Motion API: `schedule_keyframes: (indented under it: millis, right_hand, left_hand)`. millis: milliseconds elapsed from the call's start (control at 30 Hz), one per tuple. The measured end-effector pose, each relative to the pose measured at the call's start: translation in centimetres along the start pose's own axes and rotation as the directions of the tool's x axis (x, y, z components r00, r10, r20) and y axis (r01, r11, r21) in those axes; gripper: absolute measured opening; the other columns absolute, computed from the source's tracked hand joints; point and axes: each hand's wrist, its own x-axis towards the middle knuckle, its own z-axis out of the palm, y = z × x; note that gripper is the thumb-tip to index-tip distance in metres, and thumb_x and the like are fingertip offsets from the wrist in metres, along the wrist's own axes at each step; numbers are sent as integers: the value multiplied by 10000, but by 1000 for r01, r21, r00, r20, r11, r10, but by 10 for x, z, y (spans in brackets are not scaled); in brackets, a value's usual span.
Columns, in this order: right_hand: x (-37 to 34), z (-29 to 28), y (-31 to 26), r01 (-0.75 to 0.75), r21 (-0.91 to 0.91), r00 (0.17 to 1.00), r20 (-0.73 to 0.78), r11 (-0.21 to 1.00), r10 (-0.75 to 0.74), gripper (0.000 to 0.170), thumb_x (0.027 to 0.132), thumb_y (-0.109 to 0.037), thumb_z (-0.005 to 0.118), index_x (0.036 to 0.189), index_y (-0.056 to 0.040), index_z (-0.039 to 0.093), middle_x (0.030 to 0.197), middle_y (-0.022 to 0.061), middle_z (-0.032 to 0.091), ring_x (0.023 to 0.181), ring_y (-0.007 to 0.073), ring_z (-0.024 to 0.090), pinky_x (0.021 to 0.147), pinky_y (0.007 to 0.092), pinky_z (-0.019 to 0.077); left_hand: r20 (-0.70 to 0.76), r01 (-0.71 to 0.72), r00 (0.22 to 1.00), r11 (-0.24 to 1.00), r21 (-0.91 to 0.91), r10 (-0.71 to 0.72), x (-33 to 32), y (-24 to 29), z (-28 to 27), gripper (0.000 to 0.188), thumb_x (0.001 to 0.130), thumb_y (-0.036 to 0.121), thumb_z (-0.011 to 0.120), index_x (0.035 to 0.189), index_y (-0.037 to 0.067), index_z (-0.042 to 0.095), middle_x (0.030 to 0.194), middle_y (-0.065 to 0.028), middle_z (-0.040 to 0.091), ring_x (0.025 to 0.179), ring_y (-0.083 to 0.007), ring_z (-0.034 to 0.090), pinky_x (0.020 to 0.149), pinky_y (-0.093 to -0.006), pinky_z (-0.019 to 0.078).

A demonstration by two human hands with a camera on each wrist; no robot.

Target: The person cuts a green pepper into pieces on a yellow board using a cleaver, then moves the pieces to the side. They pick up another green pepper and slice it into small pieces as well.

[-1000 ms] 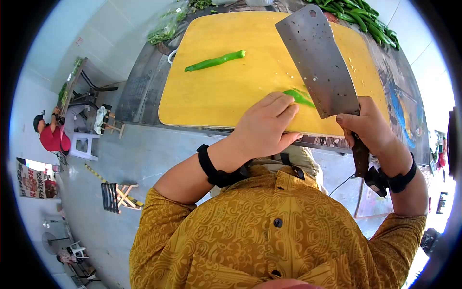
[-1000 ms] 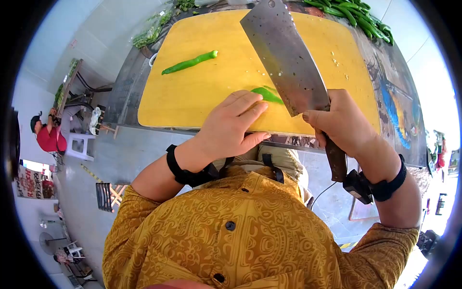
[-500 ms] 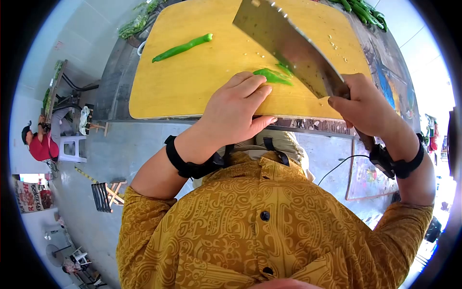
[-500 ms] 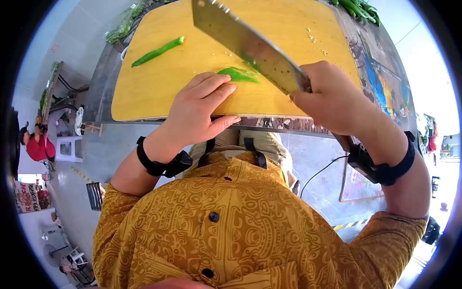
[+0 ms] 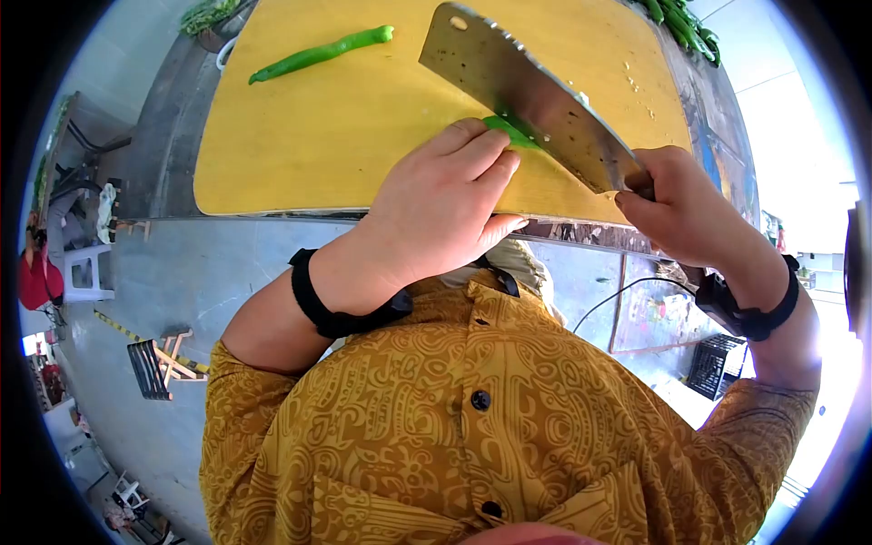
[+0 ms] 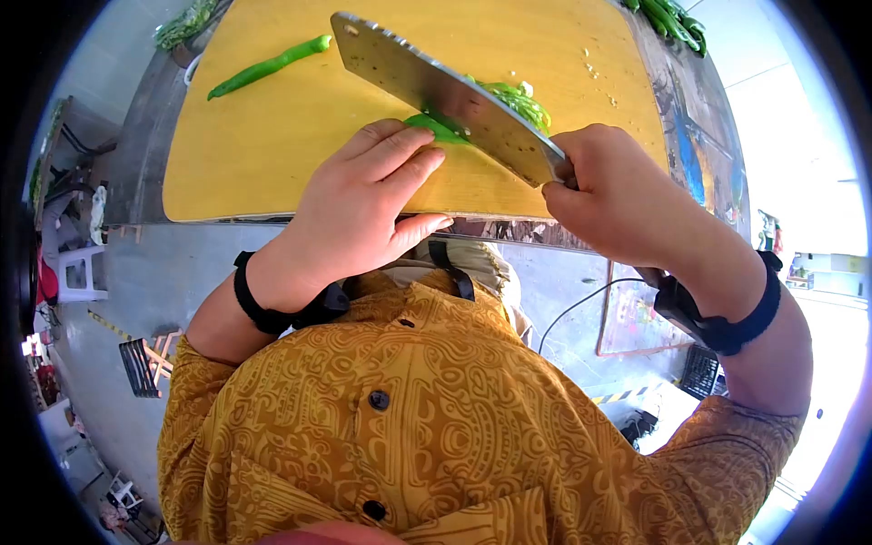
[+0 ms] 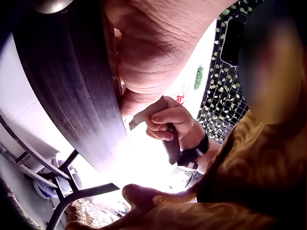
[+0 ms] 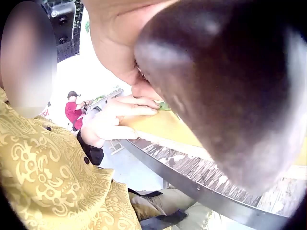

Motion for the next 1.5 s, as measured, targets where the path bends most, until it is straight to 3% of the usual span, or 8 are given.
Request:
schedule_keyframes:
  millis: [300,600,700,833,1067,1267,1367,1500]
  right_hand:
    - [7,-2,-17,-149,-66,986,69,987,153,168,782,-55,532,710,96,518,572,234,499,495,330,510,514,414,418]
    - [24,-16,-30,-178,-204,957,193,963,218,188,777,-58,525,676,101,522,553,243,498,482,342,522,503,423,421]
    - [36,1,-30,-23,-195,999,36,981,31,219,769,-79,526,658,109,522,548,247,490,481,350,523,506,435,420]
    - [52,2,-34,20,-149,999,53,989,-13,216,750,-80,524,664,118,523,547,259,484,490,356,541,508,442,434]
    - [42,0,-20,-76,85,997,17,993,75,215,809,-95,528,672,68,555,512,76,527,436,142,561,444,282,475]
    - [24,-6,-34,-24,48,1000,18,999,23,186,822,-94,528,728,66,543,532,63,522,443,128,559,430,267,467]
    - [22,-5,-38,-91,0,995,46,996,91,204,809,-100,529,707,77,533,515,112,507,439,182,550,441,319,447]
    - [29,-4,-30,35,-181,999,37,983,-29,221,774,-101,525,677,96,511,518,192,459,454,280,522,482,405,413]
  left_hand:
    - [19,-3,1000,1000,-26,3,-1,-3,1,565,656,262,793,1093,-40,598,1167,-149,558,1080,-319,534,927,-391,479]
    - [-23,19,1000,999,-35,-20,-2,-4,8,572,634,237,800,1088,-49,602,1173,-147,554,1099,-307,524,930,-386,480]
    - [-25,9,1000,1000,-14,-9,-3,-3,5,570,635,242,799,1089,-41,604,1165,-143,561,1093,-302,529,930,-380,479]
    - [-65,15,998,1000,26,-13,-7,-2,7,565,635,257,804,1086,-23,610,1150,-127,576,1083,-289,537,925,-371,479]
    - [36,46,998,998,34,-47,-7,1,-1,555,643,278,803,1089,4,618,1156,-93,584,1101,-269,537,934,-356,472]
    - [-46,30,999,998,57,-27,-9,1,4,551,646,281,803,1095,18,622,1168,-84,579,1101,-265,548,938,-357,473]
    - [-68,37,997,998,58,-33,-10,1,5,555,642,277,806,1094,15,621,1168,-89,579,1102,-268,551,940,-358,473]
    - [-64,32,997,999,30,-30,-10,0,5,561,634,268,809,1090,4,617,1162,-102,580,1102,-277,549,936,-360,476]
